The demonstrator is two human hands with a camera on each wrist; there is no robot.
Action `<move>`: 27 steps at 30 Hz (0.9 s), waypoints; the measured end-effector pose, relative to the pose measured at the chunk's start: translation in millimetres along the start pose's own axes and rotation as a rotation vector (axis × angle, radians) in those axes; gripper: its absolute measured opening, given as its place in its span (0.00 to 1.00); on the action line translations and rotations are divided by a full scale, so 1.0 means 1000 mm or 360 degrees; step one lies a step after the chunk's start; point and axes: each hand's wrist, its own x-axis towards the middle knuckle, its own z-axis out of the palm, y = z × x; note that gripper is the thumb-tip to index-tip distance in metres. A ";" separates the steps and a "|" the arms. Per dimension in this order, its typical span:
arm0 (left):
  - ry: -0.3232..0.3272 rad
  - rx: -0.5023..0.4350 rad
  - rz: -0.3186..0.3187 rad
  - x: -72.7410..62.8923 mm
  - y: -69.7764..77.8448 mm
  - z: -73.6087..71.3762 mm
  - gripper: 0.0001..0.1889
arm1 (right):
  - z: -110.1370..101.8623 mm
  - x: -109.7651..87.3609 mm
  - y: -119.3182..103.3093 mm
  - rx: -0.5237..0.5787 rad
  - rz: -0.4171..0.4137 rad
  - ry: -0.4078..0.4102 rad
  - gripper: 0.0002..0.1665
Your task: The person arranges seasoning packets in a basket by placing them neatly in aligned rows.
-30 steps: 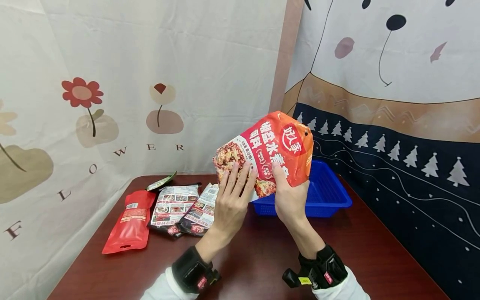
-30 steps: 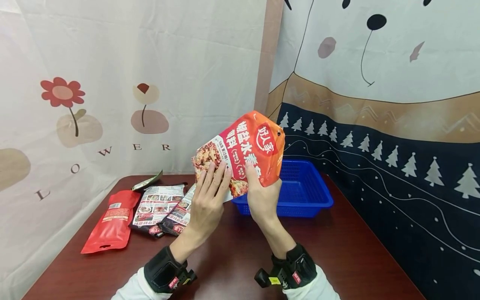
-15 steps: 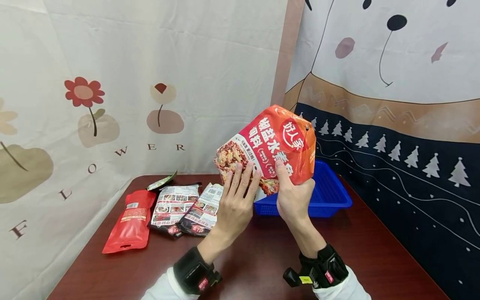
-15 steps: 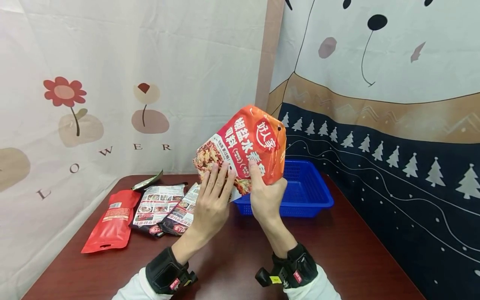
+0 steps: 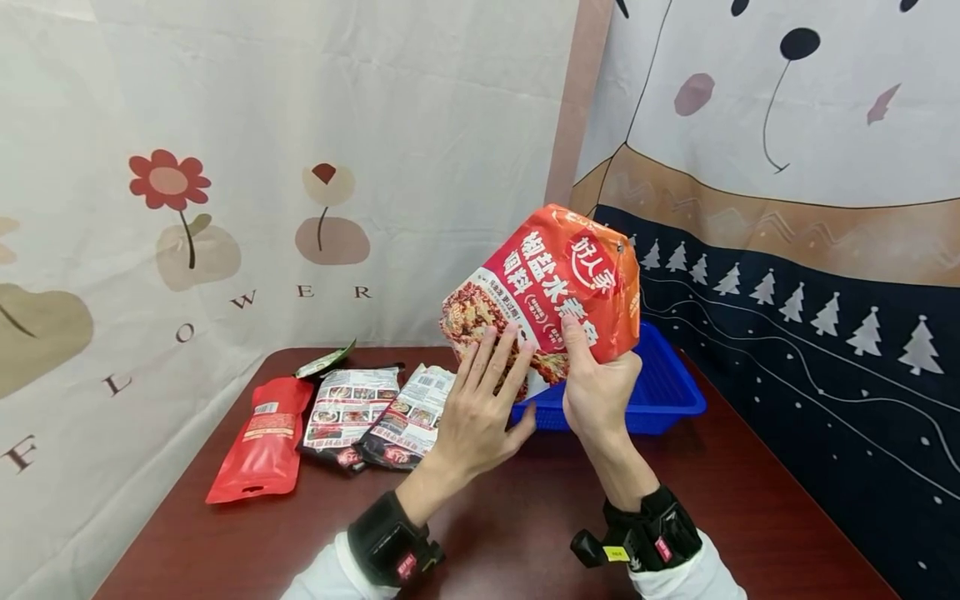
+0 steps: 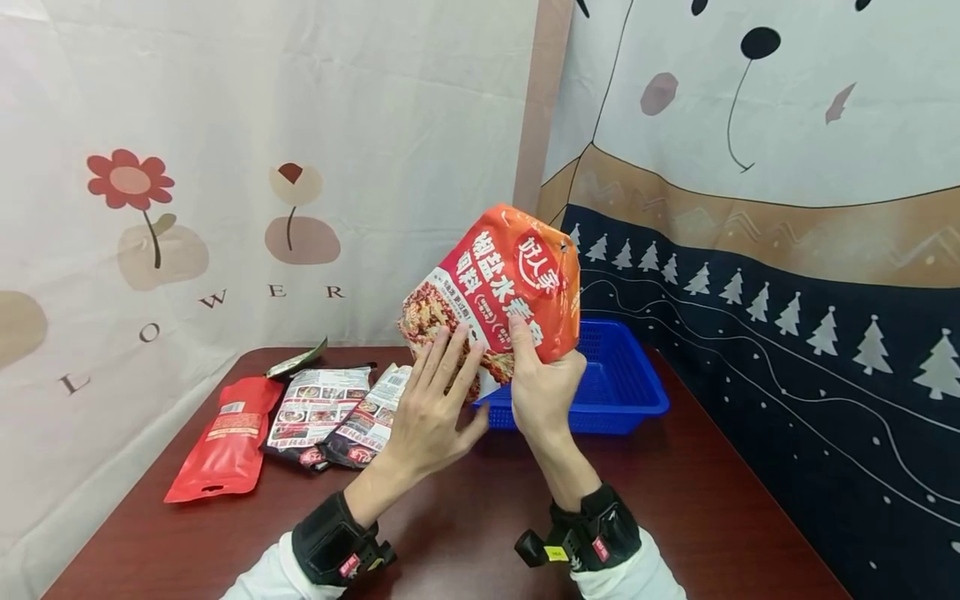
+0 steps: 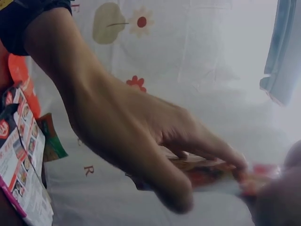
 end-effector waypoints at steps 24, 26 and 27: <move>-0.0254 -0.0358 0.0010 -0.017 -0.018 0.020 0.43 | -0.050 0.052 -0.014 -0.0150 -0.0211 0.0334 0.28; -0.0369 -0.0351 -0.0011 -0.020 -0.018 0.025 0.40 | -0.052 0.055 -0.015 -0.0141 -0.0233 0.0350 0.27; -0.0428 -0.0357 -0.0025 -0.022 -0.018 0.027 0.39 | -0.053 0.056 -0.015 -0.0145 -0.0243 0.0354 0.27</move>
